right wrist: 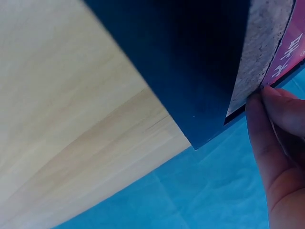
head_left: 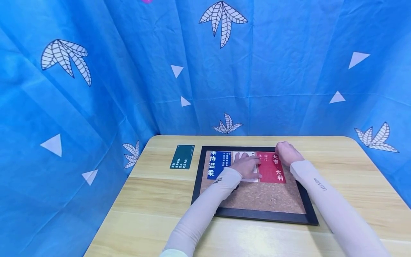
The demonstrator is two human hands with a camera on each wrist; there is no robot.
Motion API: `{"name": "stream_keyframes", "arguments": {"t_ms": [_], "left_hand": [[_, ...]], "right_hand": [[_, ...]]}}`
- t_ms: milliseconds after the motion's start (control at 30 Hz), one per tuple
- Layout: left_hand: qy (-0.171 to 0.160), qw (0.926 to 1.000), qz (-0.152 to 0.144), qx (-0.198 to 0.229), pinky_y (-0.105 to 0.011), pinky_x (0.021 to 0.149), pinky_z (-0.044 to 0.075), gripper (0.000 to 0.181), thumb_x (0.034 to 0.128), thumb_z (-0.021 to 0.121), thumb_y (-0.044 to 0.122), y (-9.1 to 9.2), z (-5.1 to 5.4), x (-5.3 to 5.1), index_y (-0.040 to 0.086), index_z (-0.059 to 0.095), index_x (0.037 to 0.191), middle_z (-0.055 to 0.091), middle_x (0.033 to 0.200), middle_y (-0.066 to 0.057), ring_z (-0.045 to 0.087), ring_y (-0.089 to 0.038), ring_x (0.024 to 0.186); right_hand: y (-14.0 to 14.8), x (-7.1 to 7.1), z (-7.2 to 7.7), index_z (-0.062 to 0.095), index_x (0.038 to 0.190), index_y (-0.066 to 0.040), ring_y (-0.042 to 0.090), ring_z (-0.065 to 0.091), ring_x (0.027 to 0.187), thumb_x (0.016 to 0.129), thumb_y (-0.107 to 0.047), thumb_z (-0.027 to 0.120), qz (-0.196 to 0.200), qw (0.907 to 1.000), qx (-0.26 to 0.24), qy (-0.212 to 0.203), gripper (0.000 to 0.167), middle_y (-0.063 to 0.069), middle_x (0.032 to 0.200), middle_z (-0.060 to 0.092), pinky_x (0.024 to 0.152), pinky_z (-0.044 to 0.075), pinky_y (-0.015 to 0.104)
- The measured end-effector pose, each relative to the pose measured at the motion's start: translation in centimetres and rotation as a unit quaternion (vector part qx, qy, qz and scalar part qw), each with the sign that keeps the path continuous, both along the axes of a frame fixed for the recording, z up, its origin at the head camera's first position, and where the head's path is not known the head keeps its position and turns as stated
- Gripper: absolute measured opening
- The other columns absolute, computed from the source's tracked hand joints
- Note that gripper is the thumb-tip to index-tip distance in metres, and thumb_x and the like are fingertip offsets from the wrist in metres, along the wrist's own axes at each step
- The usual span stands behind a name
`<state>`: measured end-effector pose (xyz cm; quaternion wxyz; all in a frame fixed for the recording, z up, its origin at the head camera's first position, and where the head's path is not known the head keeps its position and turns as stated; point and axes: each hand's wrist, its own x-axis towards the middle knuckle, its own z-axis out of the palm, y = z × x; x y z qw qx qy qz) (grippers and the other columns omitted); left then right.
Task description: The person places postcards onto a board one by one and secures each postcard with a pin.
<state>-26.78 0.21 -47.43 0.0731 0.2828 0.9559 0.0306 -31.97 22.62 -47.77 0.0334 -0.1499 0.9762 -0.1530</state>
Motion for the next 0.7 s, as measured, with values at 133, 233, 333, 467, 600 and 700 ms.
{"name": "stream_keyframes", "arguments": {"t_ms": [133, 233, 333, 467, 600, 700], "left_hand": [[-0.001, 1.0000, 0.001, 0.002, -0.057, 0.127, 0.026, 0.058, 0.0945, 0.068, 0.056, -0.1, 0.0, -0.1, 0.035, 0.057, 0.147, 0.046, 0.162, 0.014, 0.046, -0.017, 0.140], [-0.003, 1.0000, 0.001, 0.002, -0.057, 0.126, 0.026, 0.058, 0.0945, 0.068, 0.055, -0.1, -0.1, -0.1, 0.035, 0.057, 0.148, 0.046, 0.162, 0.014, 0.046, -0.017, 0.141], [-0.003, 1.0000, 0.001, 0.001, -0.058, 0.126, 0.026, 0.057, 0.0946, 0.068, 0.055, 0.0, -0.2, -0.2, 0.035, 0.057, 0.147, 0.046, 0.162, 0.014, 0.046, -0.018, 0.141], [-0.004, 1.0000, 0.001, -0.002, -0.057, 0.126, 0.026, 0.057, 0.0945, 0.068, 0.055, 0.0, -0.3, -0.3, 0.036, 0.057, 0.147, 0.046, 0.161, 0.014, 0.046, -0.018, 0.141], [-0.005, 1.0000, 0.001, -0.002, -0.057, 0.126, 0.027, 0.058, 0.0945, 0.067, 0.056, 0.0, -0.3, -0.5, 0.036, 0.057, 0.147, 0.046, 0.161, 0.014, 0.046, -0.018, 0.141], [-0.004, 1.0000, 0.001, -0.002, -0.058, 0.126, 0.027, 0.057, 0.0945, 0.068, 0.055, 0.0, -0.3, -0.5, 0.036, 0.057, 0.147, 0.047, 0.161, 0.014, 0.047, -0.018, 0.141]], "right_hand": [[-0.1, 0.1, 0.1, 0.074, 0.083, -0.003, 0.022, 0.065, 0.073, 0.090, 0.011, 0.055, 0.000, 1.0000, 0.002, 0.003, 0.025, 0.013, 0.081, 0.071, 0.070, 0.058, 0.039], [-0.2, 0.2, 0.1, 0.074, 0.082, -0.004, 0.021, 0.064, 0.072, 0.090, 0.011, 0.057, 0.006, 0.9998, 0.007, 0.015, 0.024, 0.012, 0.079, 0.070, 0.069, 0.058, 0.038], [-0.4, 0.3, 0.1, 0.074, 0.079, -0.005, 0.021, 0.064, 0.070, 0.089, 0.010, 0.058, 0.008, 0.9996, 0.011, 0.025, 0.024, 0.011, 0.077, 0.070, 0.068, 0.057, 0.038], [-0.7, 0.5, 0.1, 0.072, 0.080, -0.004, 0.021, 0.065, 0.071, 0.089, 0.010, 0.061, 0.014, 0.9990, 0.021, 0.037, 0.020, 0.011, 0.077, 0.070, 0.069, 0.058, 0.039], [-1.0, 0.5, 0.0, 0.070, 0.085, 0.000, 0.024, 0.067, 0.071, 0.087, 0.011, 0.065, 0.033, 0.9960, 0.045, 0.070, 0.013, 0.014, 0.078, 0.069, 0.070, 0.060, 0.041], [-1.2, 0.4, -0.2, 0.069, 0.087, 0.002, 0.027, 0.069, 0.072, 0.085, 0.013, 0.067, 0.044, 0.9926, 0.061, 0.096, 0.012, 0.017, 0.079, 0.070, 0.070, 0.061, 0.043]]}}
